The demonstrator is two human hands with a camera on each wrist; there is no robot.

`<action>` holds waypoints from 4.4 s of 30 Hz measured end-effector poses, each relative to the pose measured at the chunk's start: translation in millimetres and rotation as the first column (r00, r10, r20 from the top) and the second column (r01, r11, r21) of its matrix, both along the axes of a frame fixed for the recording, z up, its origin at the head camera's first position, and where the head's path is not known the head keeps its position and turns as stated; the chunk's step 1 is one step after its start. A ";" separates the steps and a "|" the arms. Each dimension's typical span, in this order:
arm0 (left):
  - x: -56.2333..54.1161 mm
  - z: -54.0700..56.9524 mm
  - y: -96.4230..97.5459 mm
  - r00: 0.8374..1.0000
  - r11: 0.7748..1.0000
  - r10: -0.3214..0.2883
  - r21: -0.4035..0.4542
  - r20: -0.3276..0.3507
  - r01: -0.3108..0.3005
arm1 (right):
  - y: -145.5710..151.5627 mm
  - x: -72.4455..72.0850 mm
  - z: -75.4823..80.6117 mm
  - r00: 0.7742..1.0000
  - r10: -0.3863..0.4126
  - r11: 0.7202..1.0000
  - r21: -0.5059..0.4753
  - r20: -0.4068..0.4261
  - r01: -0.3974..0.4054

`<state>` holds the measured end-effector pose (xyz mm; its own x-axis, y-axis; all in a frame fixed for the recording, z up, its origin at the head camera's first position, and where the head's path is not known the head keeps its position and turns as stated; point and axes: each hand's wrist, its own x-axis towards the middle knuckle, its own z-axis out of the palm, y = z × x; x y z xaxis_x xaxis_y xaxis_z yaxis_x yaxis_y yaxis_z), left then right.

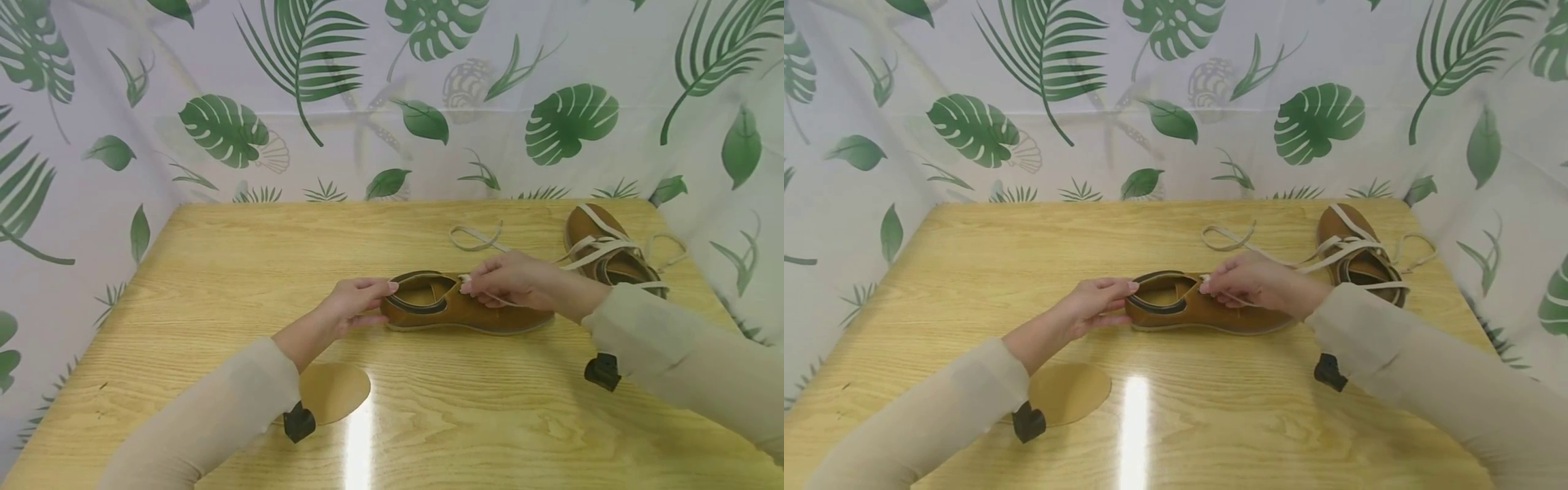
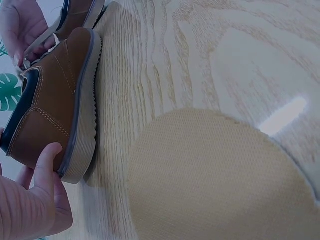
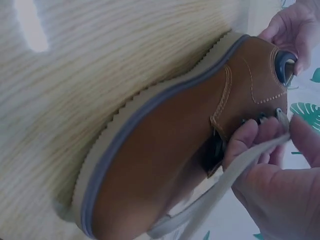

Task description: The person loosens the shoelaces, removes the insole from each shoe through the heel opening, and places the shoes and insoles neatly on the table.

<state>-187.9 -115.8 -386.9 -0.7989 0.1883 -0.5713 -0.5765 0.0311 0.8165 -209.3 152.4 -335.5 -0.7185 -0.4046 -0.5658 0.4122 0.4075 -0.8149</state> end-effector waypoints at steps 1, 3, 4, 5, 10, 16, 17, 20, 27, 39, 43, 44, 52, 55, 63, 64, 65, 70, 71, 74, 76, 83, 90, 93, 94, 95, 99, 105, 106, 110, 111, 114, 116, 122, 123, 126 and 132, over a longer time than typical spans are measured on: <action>-0.1 -0.1 0.1 1.000 1.000 -0.002 0.000 0.000 0.002 | -0.5 0.2 -0.2 1.000 -0.012 1.000 -0.006 0.001 0.012; -0.3 -0.2 0.4 1.000 1.000 0.000 -0.004 0.002 0.000 | -1.3 0.5 -0.8 0.999 -0.044 0.998 -0.034 0.017 0.045; -0.3 -0.2 0.5 1.000 1.000 0.000 -0.006 0.003 0.000 | -1.6 0.6 -1.4 0.998 -0.057 0.997 -0.043 0.027 0.058; -0.3 -0.1 0.6 1.000 1.000 0.001 -0.007 0.004 -0.001 | -1.9 0.8 -2.0 0.996 -0.078 0.995 -0.055 0.043 0.081; -0.2 -0.3 1.6 1.000 1.000 0.000 -0.017 0.005 0.000 | -3.8 2.4 -5.8 0.986 -0.153 0.986 -0.061 0.068 0.157; -0.3 -0.7 2.8 1.000 1.000 0.002 -0.020 0.005 -0.002 | -5.6 7.0 -6.4 0.977 -0.210 0.977 -0.031 0.040 0.211; -0.5 -0.9 2.8 1.000 1.000 0.002 -0.020 0.005 -0.002 | -5.6 7.6 -5.9 0.973 -0.226 0.973 -0.038 0.050 0.228; -0.8 -1.1 2.7 1.000 1.000 0.002 -0.018 -0.001 -0.002 | -5.7 8.2 -4.8 0.953 -0.281 0.952 -0.096 0.116 0.292; -0.4 -0.3 2.1 1.000 1.000 0.002 -0.015 -0.004 -0.002 | -4.6 7.9 -6.1 0.938 -0.296 0.932 -0.160 0.181 0.325; -0.5 -1.2 2.1 1.000 1.000 0.007 -0.014 -0.015 -0.007 | 3.0 9.6 -4.8 0.799 -0.319 0.720 -0.418 0.510 0.554; -0.7 -0.3 2.4 1.000 1.000 0.001 -0.012 -0.013 -0.001 | 4.3 9.5 -4.1 0.798 -0.326 0.718 -0.416 0.507 0.558; -0.9 0.0 2.6 1.000 1.000 -0.003 -0.012 -0.014 0.003 | 4.3 9.3 -3.8 0.804 -0.327 0.735 -0.401 0.496 0.546; 0.0 0.2 3.5 1.000 1.000 -0.018 -0.016 -0.026 0.018 | 3.3 4.8 -5.2 0.811 -0.313 0.796 -0.329 0.495 0.508; 0.1 0.2 3.2 0.999 1.000 -0.020 -0.016 -0.025 0.020 | 5.1 4.3 -7.7 0.795 -0.323 0.750 -0.374 0.513 0.546; -1.7 0.5 4.0 1.000 1.000 -0.008 -0.011 -0.005 0.008 | 5.9 13.0 -22.6 0.743 -0.328 0.462 -0.587 0.584 0.665; -1.6 0.6 4.3 1.000 1.000 -0.011 -0.007 -0.007 0.011 | 5.5 13.3 -23.3 0.734 -0.326 0.427 -0.600 0.596 0.677; -1.6 0.5 4.6 1.000 1.000 -0.015 -0.006 -0.009 0.015 | 4.6 13.3 -23.6 0.722 -0.321 0.390 -0.610 0.612 0.690; -1.2 1.1 6.2 1.000 1.000 -0.019 -0.004 -0.010 0.019 | 0.1 12.0 -22.4 0.662 -0.318 0.263 -0.608 0.679 0.750; -1.3 1.1 6.3 1.000 1.000 -0.018 -0.004 -0.007 0.018 | -1.1 12.2 -21.7 0.653 -0.321 0.248 -0.605 0.686 0.757; -1.7 1.5 6.2 1.000 1.000 -0.015 -0.012 0.003 0.015 | -4.2 12.6 -20.4 0.655 -0.325 0.229 -0.615 0.682 0.755; -2.0 1.7 5.9 1.000 1.000 -0.011 -0.015 0.006 0.011 | -6.0 12.9 -19.8 0.646 -0.327 0.217 -0.610 0.690 0.762; -2.1 2.1 5.0 0.999 0.999 -0.033 -0.029 -0.009 0.032 | -9.5 12.1 -20.0 0.653 -0.401 0.301 -0.580 0.643 0.757; -2.0 1.9 5.7 0.999 0.998 -0.048 -0.035 -0.021 0.047 | -5.9 9.8 -19.2 0.706 -0.342 0.402 -0.582 0.620 0.707; -1.9 2.2 5.5 0.999 0.998 -0.040 -0.038 -0.018 0.040 | -3.5 9.0 -18.0 0.689 -0.309 0.402 -0.567 0.655 0.719; -1.9 2.3 5.2 0.999 0.999 -0.038 -0.040 -0.018 0.038 | -3.8 9.1 -17.4 0.692 -0.309 0.411 -0.564 0.653 0.716; -1.9 2.5 4.9 0.999 0.998 -0.038 -0.041 -0.019 0.038 | -4.4 9.3 -16.9 0.695 -0.314 0.425 -0.559 0.647 0.712; -1.5 2.9 4.5 0.999 0.999 -0.038 -0.040 -0.025 0.037 | -7.2 10.1 -15.2 0.724 -0.342 0.486 -0.546 0.599 0.682; -0.6 1.8 6.0 0.999 0.999 -0.042 -0.032 -0.032 0.041 | -5.9 10.6 -17.8 0.738 -0.302 0.507 -0.554 0.604 0.661; -0.7 1.8 6.3 0.999 0.999 -0.043 -0.029 -0.034 0.042 | -5.3 10.2 -19.3 0.747 -0.286 0.507 -0.567 0.600 0.650; -1.2 1.6 6.2 0.998 0.999 -0.043 -0.035 -0.035 0.041 | -3.9 7.9 -25.2 0.784 -0.209 0.451 -0.653 0.585 0.608; -1.2 1.6 6.0 0.999 0.999 -0.040 -0.036 -0.034 0.039 | -3.3 7.3 -26.7 0.790 -0.186 0.426 -0.677 0.584 0.600; -1.7 1.4 5.3 0.999 0.998 -0.041 -0.040 -0.034 0.040 | -2.1 6.1 -29.9 0.779 -0.147 0.330 -0.712 0.609 0.620; -1.6 1.0 4.7 0.999 0.998 -0.043 -0.038 -0.033 0.041 | -2.3 5.9 -31.1 0.760 -0.149 0.275 -0.712 0.633 0.646; -1.3 -1.0 4.3 0.998 0.998 -0.053 -0.036 -0.041 0.051 | -2.3 6.5 -28.3 0.701 -0.208 0.190 -0.675 0.682 0.713; -1.5 -1.3 4.0 0.998 0.998 -0.056 -0.037 -0.043 0.054 | -2.2 6.3 -27.3 0.696 -0.218 0.190 -0.670 0.684 0.718; -1.6 -0.7 3.2 0.997 0.998 -0.059 -0.037 -0.039 0.058 | -1.5 6.4 -24.7 0.679 -0.242 0.189 -0.653 0.693 0.733; -2.1 1.7 3.1 0.998 0.998 -0.056 -0.038 -0.033 0.055 | -1.1 5.4 -21.8 0.649 -0.285 0.194 -0.621 0.706 0.760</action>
<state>-190.0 -112.7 -385.2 -0.8069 0.2122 -0.5513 -0.5449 0.0931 0.8333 -203.9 151.2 -357.3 -0.7963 -0.4050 -0.4492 0.5445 -0.8035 -0.2408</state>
